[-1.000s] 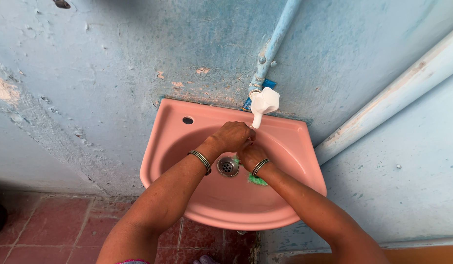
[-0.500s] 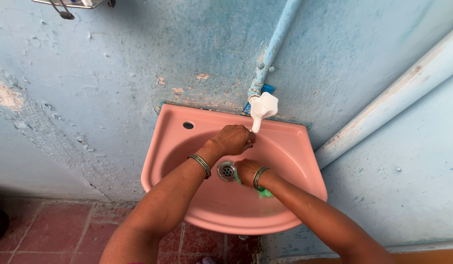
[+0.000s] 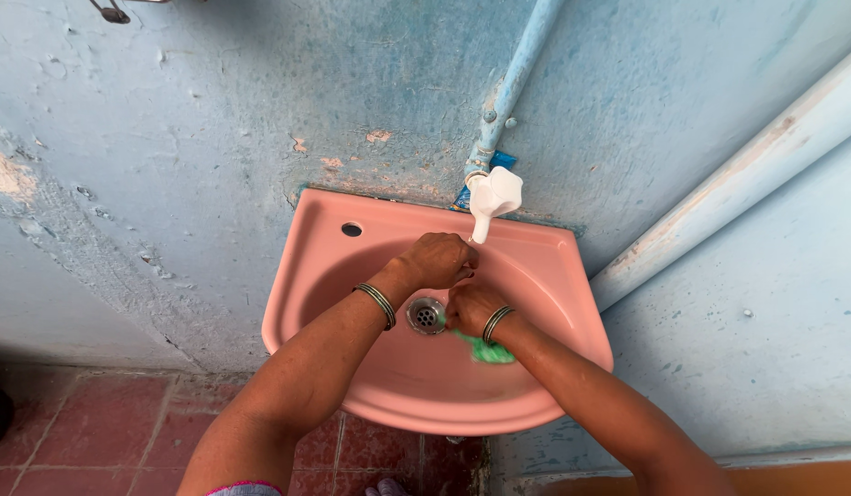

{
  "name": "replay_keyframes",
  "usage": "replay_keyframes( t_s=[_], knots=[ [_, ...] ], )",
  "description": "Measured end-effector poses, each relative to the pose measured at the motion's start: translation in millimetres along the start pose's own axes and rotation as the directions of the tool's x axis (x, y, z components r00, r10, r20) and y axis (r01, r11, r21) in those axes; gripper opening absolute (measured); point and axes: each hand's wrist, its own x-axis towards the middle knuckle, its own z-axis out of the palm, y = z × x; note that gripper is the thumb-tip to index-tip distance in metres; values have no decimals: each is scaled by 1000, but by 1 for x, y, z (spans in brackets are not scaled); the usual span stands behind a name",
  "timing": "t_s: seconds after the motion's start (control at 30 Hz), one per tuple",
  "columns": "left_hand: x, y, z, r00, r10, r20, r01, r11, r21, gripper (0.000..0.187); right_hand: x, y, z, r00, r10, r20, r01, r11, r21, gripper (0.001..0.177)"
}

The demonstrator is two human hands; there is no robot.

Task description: The person scrubs a pink wall-mounted sink with a green sponge, focusing on the basin and drain area. They rinse the sponge under running water from the tap and continue scrubbing the sink surfaces.

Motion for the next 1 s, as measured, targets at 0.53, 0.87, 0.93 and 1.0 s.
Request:
replay_keyframes(
  t_s=[0.53, 0.87, 0.93, 1.0],
  knots=[
    [1, -9, 1, 998, 25, -58, -25, 1000, 5, 10, 12, -28, 1, 993, -117, -5, 117, 992, 50, 1],
    [5, -25, 19, 988, -104, 111, 101, 994, 36, 20, 16, -28, 6, 983, -135, -122, 156, 970, 184, 7],
    [5, -33, 30, 965, -194, 175, 183, 980, 80, 30, 15, -24, 0, 999, -49, -21, 50, 994, 92, 7],
    [7, -40, 36, 929, -223, 295, 135, 947, 293, 28, 16, -21, -2, 1000, 5, 30, -5, 1000, -5, 9]
  ],
)
